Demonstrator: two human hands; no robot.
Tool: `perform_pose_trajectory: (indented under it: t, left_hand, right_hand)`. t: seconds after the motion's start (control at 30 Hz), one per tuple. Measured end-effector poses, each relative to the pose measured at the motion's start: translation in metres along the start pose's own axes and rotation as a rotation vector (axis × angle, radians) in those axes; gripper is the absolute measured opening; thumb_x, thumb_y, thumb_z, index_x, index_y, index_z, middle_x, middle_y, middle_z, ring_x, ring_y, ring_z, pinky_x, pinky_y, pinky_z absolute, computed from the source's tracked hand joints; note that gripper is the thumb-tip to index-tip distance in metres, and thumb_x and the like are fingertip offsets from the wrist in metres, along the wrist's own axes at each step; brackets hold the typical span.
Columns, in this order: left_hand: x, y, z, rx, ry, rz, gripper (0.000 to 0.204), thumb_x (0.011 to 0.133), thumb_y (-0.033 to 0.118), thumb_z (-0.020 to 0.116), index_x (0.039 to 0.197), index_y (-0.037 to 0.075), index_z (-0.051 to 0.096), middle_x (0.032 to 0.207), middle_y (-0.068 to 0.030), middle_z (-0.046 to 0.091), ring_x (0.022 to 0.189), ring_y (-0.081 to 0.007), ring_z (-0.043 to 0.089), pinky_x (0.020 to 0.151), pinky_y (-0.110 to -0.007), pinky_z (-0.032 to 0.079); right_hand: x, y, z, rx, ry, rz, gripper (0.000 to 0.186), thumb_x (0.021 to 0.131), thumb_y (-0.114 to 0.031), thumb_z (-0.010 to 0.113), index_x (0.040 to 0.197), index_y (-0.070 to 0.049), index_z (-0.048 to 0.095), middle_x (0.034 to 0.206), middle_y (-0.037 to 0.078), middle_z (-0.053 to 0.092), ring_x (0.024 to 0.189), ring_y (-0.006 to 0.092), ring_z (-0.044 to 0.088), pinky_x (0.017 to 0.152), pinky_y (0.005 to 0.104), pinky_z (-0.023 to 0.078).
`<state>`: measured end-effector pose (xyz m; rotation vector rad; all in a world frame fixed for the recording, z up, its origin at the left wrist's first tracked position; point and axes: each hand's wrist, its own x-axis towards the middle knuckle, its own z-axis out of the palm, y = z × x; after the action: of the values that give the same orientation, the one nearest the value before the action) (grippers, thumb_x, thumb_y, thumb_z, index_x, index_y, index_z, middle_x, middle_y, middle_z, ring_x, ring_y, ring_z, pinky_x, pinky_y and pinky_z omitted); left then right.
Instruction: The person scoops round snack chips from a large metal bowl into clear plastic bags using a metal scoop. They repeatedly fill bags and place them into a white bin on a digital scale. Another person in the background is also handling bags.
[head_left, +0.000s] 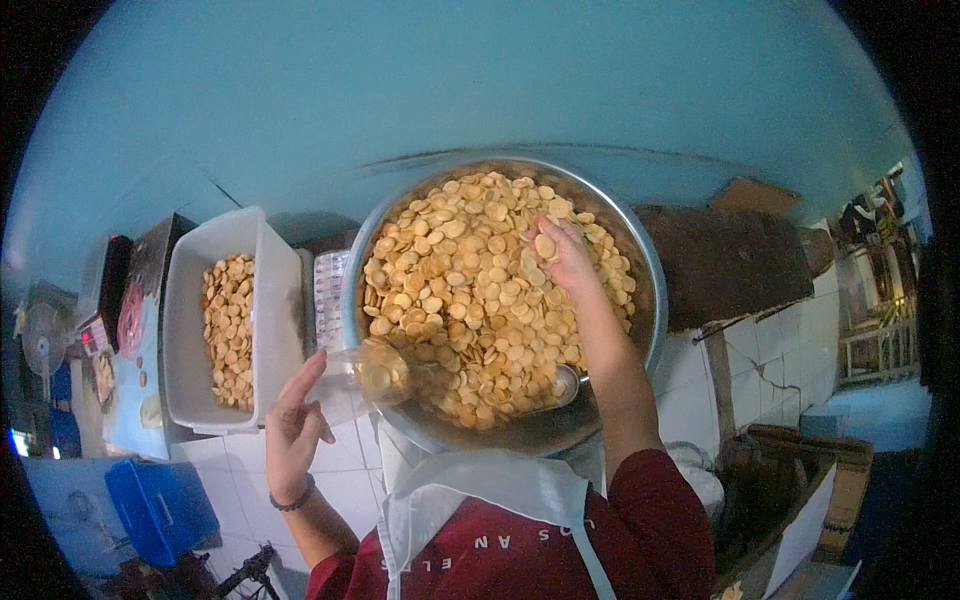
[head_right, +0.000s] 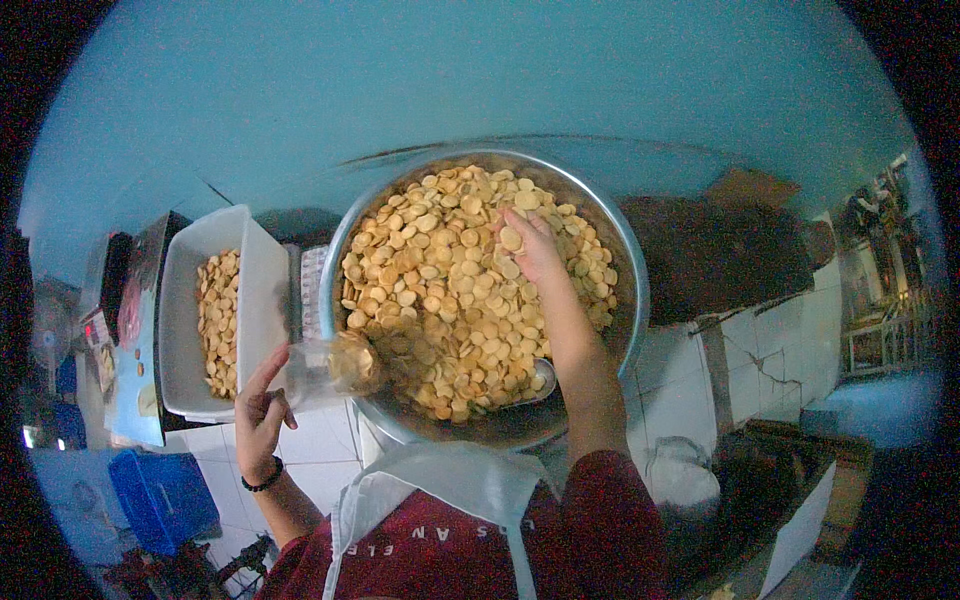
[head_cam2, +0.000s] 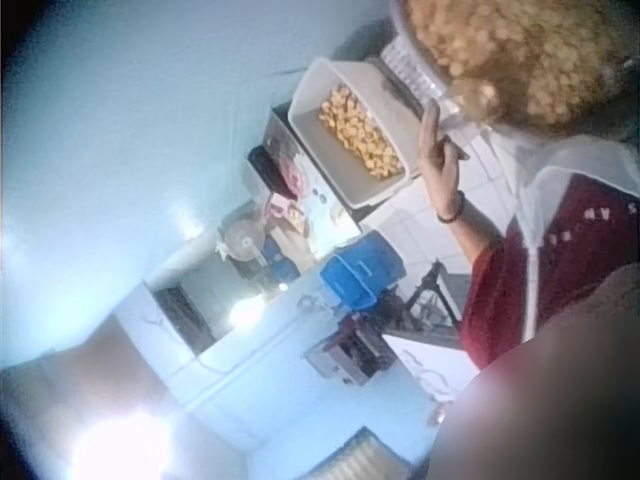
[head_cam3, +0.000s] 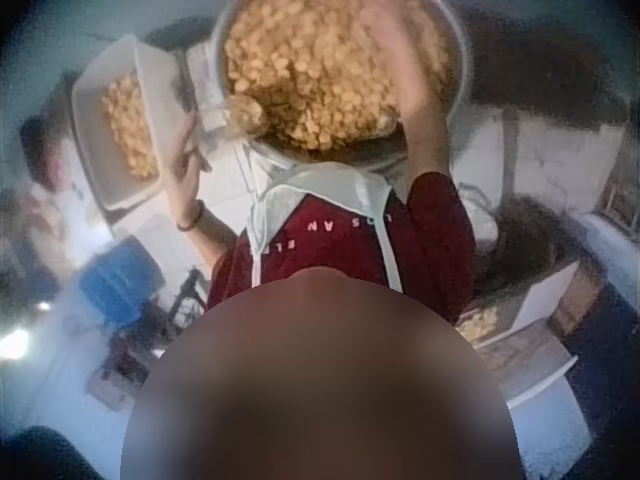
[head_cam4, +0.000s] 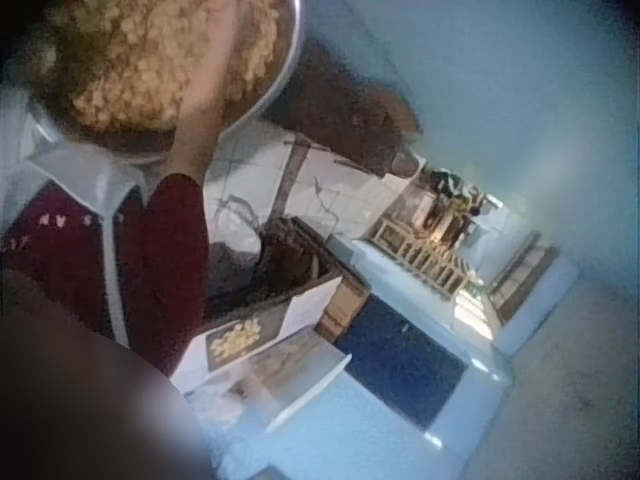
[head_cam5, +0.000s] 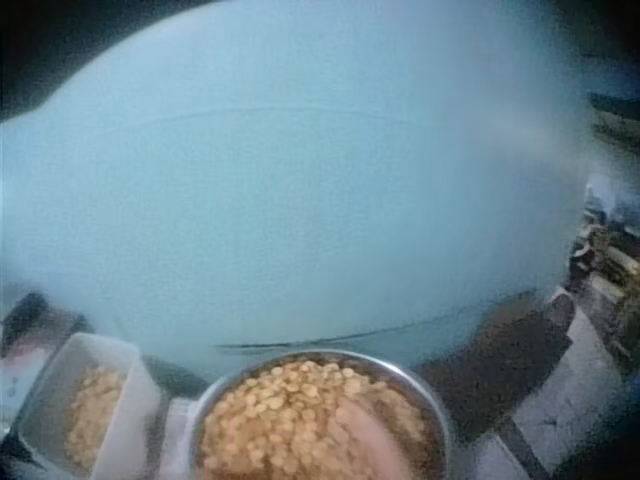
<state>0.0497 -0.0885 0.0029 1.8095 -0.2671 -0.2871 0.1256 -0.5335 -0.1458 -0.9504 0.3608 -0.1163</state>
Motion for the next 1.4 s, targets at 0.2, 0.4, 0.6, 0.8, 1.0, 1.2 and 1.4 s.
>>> perform_pose_trajectory:
  t: [0.2,0.4,0.6,0.8,1.0,1.2,1.4]
  left_hand:
    - [0.004,-0.001,0.008,-0.023,-0.053,0.037,0.067,0.069,-0.014,0.037,0.133,0.000,0.050,0.142,-0.0146,0.045,0.057,-0.0018,0.048,0.053,-0.018,0.048]
    - [0.005,0.003,0.018,0.022,-0.105,0.071,0.064,0.073,-0.013,0.038,0.136,0.001,0.047,0.142,-0.0110,0.046,0.059,-0.0014,0.048,0.054,-0.018,0.046]
    - [0.004,0.005,0.027,-0.009,-0.101,0.088,0.063,0.076,-0.014,0.036,0.136,0.001,0.047,0.138,-0.0084,0.049,0.063,-0.0024,0.050,0.055,-0.018,0.046]
    - [0.007,0.003,0.030,0.005,-0.150,0.114,0.063,0.076,-0.012,0.036,0.136,0.001,0.047,0.137,-0.0085,0.051,0.063,-0.0037,0.052,0.056,-0.019,0.046]
    - [0.009,0.006,0.030,0.026,-0.171,0.148,0.062,0.077,-0.012,0.036,0.137,0.001,0.046,0.134,-0.0082,0.052,0.063,-0.0022,0.051,0.054,-0.018,0.046]
    - [0.014,0.004,0.028,0.042,-0.153,0.141,0.060,0.078,-0.011,0.036,0.136,0.001,0.046,0.136,-0.0068,0.051,0.067,-0.0018,0.050,0.057,-0.018,0.045]
    - [0.020,-0.004,0.017,0.053,-0.186,0.168,0.058,0.077,-0.009,0.035,0.133,-0.001,0.050,0.139,-0.0095,0.049,0.065,-0.0030,0.051,0.055,-0.017,0.046]
  right_hand:
    - [-0.048,0.005,-0.011,-0.214,-0.037,-0.105,0.024,0.094,-0.021,0.058,0.112,-0.006,0.062,0.084,0.002,0.064,0.072,0.0103,0.060,0.059,0.0241,0.047]
    - [-0.091,0.034,-0.053,-0.536,0.004,-0.063,0.020,0.094,-0.011,0.055,0.109,0.000,0.062,0.095,0.002,0.065,0.081,0.0087,0.060,0.070,0.0230,0.050]
    - [-0.151,0.061,-0.056,-0.449,0.193,0.170,0.016,0.094,-0.016,0.058,0.104,-0.003,0.062,0.088,0.002,0.062,0.068,0.0067,0.055,0.057,0.0219,0.047]
    - [-0.197,0.057,-0.048,-0.335,0.241,0.100,0.025,0.092,-0.024,0.062,0.106,-0.004,0.062,0.081,0.002,0.059,0.066,0.0082,0.055,0.052,0.0243,0.046]
    - [-0.306,0.012,-0.156,-0.195,0.509,-0.055,0.035,0.086,-0.018,0.063,0.118,-0.005,0.059,0.091,0.003,0.060,0.079,0.0137,0.059,0.064,0.0278,0.049]
    - [-0.566,-0.076,-0.287,-1.308,1.265,-0.323,0.034,0.093,-0.023,0.057,0.118,0.000,0.061,0.113,0.011,0.065,0.101,0.0220,0.062,0.087,0.0336,0.048]
    - [-0.776,-0.073,-0.207,-1.466,1.942,0.272,0.046,0.089,-0.034,0.060,0.123,-0.002,0.057,0.124,0.020,0.059,0.113,0.0329,0.056,0.096,0.0409,0.044]
